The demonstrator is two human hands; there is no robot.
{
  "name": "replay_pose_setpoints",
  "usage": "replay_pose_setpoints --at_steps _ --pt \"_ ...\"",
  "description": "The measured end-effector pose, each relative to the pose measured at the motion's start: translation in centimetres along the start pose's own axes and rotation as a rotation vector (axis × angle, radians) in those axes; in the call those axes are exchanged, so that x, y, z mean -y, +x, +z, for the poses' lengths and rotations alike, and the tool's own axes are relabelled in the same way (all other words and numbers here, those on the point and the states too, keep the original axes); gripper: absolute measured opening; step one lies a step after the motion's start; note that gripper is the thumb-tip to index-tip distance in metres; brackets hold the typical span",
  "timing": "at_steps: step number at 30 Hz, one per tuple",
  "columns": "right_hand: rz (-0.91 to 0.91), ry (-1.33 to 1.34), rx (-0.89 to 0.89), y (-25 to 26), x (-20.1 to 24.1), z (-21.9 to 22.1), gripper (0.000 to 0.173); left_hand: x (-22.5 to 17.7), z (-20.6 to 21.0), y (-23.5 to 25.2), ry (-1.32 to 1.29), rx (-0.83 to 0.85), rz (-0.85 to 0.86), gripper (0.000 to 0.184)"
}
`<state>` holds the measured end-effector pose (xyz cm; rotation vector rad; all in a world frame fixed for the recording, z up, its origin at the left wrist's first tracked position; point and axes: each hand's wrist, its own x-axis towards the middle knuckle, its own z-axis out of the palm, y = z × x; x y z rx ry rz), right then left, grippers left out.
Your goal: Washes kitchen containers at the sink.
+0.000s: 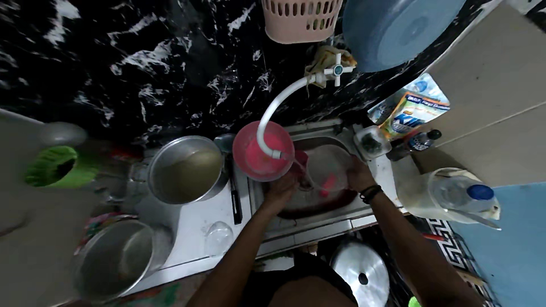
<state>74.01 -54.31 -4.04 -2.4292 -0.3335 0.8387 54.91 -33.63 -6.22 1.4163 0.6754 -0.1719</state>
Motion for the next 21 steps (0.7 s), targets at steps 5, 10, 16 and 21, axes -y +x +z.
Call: replay_pose_setpoints --at_steps 5,10,16,21 --pt "-0.032 -0.010 0.096 -0.4 1.3 -0.1 0.052 0.2 -0.1 -0.9 0.124 0.011 0.125 0.075" --pt "-0.091 0.003 0.154 -0.4 1.6 0.7 0.050 -0.4 -0.5 -2.0 0.339 -0.051 0.220 0.102" --pt "-0.100 0.058 0.123 -1.0 2.9 1.1 0.053 -0.4 -0.1 -2.6 0.530 -0.117 0.381 0.105" --pt "-0.057 0.047 0.112 -0.1 3.0 0.8 0.050 -0.4 1.5 -3.2 0.953 -0.024 0.477 0.057"
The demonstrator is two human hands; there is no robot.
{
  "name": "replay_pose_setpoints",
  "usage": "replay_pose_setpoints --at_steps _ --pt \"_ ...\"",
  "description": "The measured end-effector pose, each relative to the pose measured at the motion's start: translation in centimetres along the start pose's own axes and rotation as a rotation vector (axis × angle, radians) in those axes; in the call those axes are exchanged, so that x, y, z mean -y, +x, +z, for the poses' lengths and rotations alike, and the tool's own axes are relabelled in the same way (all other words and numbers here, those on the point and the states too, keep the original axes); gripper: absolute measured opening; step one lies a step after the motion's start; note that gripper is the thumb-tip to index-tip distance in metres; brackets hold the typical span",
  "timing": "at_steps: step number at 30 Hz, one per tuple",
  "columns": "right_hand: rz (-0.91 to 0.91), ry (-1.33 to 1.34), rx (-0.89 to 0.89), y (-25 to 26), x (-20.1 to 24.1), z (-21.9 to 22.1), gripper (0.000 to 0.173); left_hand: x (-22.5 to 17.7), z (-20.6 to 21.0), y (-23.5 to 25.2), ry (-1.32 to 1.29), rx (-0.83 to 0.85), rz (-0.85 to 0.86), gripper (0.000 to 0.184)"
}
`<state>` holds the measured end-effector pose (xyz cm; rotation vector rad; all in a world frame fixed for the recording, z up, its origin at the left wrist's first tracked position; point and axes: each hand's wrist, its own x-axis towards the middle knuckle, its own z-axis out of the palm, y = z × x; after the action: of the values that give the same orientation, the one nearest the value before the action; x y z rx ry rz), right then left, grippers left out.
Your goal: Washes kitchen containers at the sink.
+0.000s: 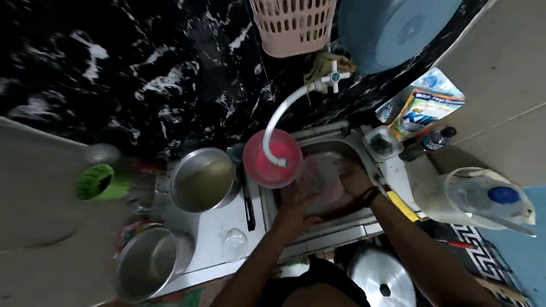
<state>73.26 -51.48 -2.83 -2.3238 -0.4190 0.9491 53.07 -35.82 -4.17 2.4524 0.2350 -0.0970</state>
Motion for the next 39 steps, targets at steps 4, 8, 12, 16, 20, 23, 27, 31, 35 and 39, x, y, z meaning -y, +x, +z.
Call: replay_pose_setpoints --at_steps 4,8,12,16,20,23,27,31,35,39 --pt "-0.081 -0.048 0.111 -0.6 1.5 -2.7 0.049 -0.7 0.5 0.4 -0.074 -0.023 0.023 0.031" --pt "-0.492 0.003 -0.451 -1.9 7.1 -8.4 0.061 -1.7 1.2 0.4 -0.569 0.014 -0.282 0.041" --pt "-0.613 -0.298 -0.632 -1.1 13.1 -11.5 0.057 -1.7 3.1 0.0 -1.089 0.020 -0.560 0.044" --pt "-0.463 -0.596 -0.514 -2.3 15.7 -10.3 0.051 -1.5 4.4 -0.2 -1.351 0.021 -0.693 0.052" --pt "-0.342 -0.637 -0.568 -4.3 18.0 -12.1 0.066 -0.9 4.7 -0.4 -1.557 -0.011 -0.861 0.059" --pt "-0.341 -0.703 -0.563 -4.0 18.7 -10.5 0.063 -0.9 4.6 0.0 -1.655 0.022 -0.887 0.062" --pt "-0.201 -0.679 -0.549 -4.5 20.9 -9.0 0.060 -1.0 4.7 0.7 -1.699 0.076 -0.839 0.066" --pt "-0.395 -0.262 -0.390 -2.7 18.3 -10.3 0.046 -1.6 5.1 2.2 -1.727 0.089 -0.825 0.064" --pt "-0.474 -0.092 -0.176 -3.4 9.1 -10.1 0.059 -2.5 5.3 4.1 -1.691 0.109 -0.700 0.062" --pt "-0.237 0.126 -0.255 -4.8 -1.8 -6.8 0.056 -5.9 3.0 6.0 -1.338 0.014 -0.612 0.066"
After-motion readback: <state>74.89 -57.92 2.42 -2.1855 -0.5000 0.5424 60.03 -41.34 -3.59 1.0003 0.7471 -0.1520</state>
